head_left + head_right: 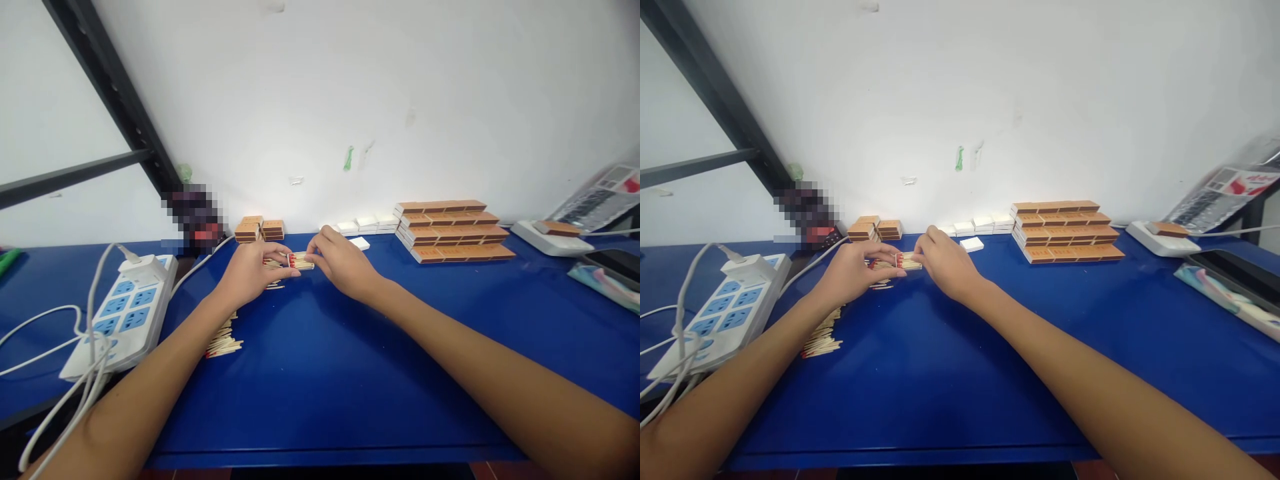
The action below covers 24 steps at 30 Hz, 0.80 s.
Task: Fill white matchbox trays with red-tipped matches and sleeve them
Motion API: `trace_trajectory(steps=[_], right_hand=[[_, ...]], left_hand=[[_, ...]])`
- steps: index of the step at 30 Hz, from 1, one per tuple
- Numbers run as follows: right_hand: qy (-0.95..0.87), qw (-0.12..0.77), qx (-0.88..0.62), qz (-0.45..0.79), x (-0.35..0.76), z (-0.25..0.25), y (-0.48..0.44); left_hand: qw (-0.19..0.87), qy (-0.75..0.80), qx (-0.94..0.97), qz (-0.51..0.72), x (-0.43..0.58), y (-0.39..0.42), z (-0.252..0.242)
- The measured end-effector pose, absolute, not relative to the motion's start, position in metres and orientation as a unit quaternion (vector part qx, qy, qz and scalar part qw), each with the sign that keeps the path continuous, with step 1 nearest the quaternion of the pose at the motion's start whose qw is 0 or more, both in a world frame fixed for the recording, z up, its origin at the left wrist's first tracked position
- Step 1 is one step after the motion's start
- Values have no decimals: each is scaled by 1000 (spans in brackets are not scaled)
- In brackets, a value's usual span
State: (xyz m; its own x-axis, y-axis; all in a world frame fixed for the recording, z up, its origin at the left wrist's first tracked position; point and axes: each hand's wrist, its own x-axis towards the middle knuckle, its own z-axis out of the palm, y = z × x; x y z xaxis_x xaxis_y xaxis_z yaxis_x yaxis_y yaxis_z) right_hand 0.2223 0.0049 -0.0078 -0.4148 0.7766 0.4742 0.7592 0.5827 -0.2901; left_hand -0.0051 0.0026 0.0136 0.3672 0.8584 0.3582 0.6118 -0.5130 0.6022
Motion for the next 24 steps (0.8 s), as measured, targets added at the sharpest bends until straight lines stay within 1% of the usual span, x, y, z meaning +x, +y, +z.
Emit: trace_trajectory(steps=[5, 11, 16, 18, 20, 24], right_hand=[[-844, 303, -442, 30, 224, -9, 5], [-844, 329, -419, 65, 223, -10, 5], [-821, 410, -395, 48, 217, -10, -2], [-820, 421, -385, 49, 212, -13, -5], [-844, 387, -364, 71, 205, -18, -8], [-882, 284, -358, 116, 189, -26, -11]], left_hand=[[214, 459, 796, 331, -4, 2, 15], [220, 446, 802, 333, -4, 0, 17], [190, 459, 793, 352, -6, 3, 18], [169, 473, 781, 371, -9, 5, 18], [148, 492, 765, 389, -11, 8, 18], [118, 517, 735, 422, -14, 9, 19]])
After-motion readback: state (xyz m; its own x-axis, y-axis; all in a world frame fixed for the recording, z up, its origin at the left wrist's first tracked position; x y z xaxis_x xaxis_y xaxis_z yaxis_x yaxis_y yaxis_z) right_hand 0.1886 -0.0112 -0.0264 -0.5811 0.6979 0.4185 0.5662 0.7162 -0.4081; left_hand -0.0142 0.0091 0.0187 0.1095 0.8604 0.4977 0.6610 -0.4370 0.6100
